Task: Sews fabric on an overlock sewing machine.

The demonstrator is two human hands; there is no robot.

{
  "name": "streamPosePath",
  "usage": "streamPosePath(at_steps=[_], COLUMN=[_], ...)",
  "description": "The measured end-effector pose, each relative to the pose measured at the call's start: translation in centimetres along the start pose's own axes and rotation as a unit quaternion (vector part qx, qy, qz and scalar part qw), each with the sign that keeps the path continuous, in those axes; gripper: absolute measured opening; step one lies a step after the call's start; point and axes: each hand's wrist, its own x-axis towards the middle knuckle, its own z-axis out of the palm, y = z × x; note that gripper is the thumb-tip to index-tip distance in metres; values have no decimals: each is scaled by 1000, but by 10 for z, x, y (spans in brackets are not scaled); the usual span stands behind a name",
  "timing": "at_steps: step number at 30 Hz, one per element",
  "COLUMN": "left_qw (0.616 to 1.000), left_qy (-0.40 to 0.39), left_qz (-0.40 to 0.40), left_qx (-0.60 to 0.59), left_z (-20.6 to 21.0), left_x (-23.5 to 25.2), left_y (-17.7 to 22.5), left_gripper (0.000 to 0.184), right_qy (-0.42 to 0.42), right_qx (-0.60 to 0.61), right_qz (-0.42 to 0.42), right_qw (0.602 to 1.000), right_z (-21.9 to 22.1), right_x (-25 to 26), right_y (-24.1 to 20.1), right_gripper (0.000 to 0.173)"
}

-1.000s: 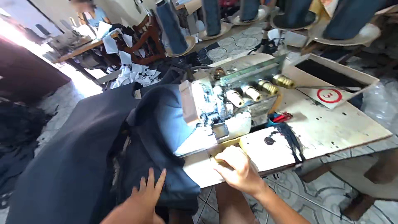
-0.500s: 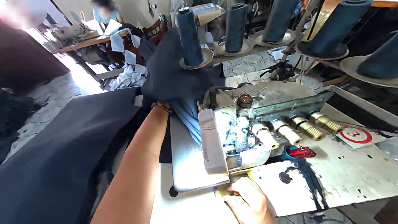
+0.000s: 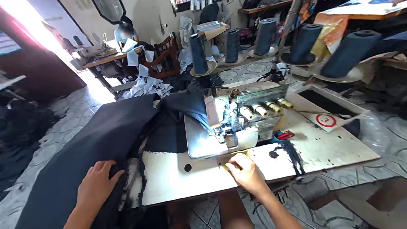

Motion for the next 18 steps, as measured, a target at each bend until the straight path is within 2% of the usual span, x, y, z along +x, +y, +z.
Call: streamPosePath(at_steps=[3, 9, 12, 16, 18], left_qw=[998, 997, 989, 955, 925], left_qy=[55, 31, 63, 118, 122], left_qz=[34, -19, -34, -112, -160], left_qx=[0, -68, -131, -249, -323], left_z=[17, -4, -14, -26, -28], left_x=[-9, 0, 1, -1, -7], left_y=[-4, -1, -5, -15, -9], left_gripper=[22, 25, 21, 27, 31], right_qy=[2, 17, 11, 39, 57], right_qx=[-20, -10, -13, -28, 46], right_qz=[-10, -28, -44, -81, -19], right_qw=[1000, 999, 999, 996, 997], right_z=[1, -3, -1, 2, 7], right_x=[-1, 1, 0, 2, -8], right_y=[-2, -6, -4, -9, -31], right_gripper=[24, 23, 23, 28, 25])
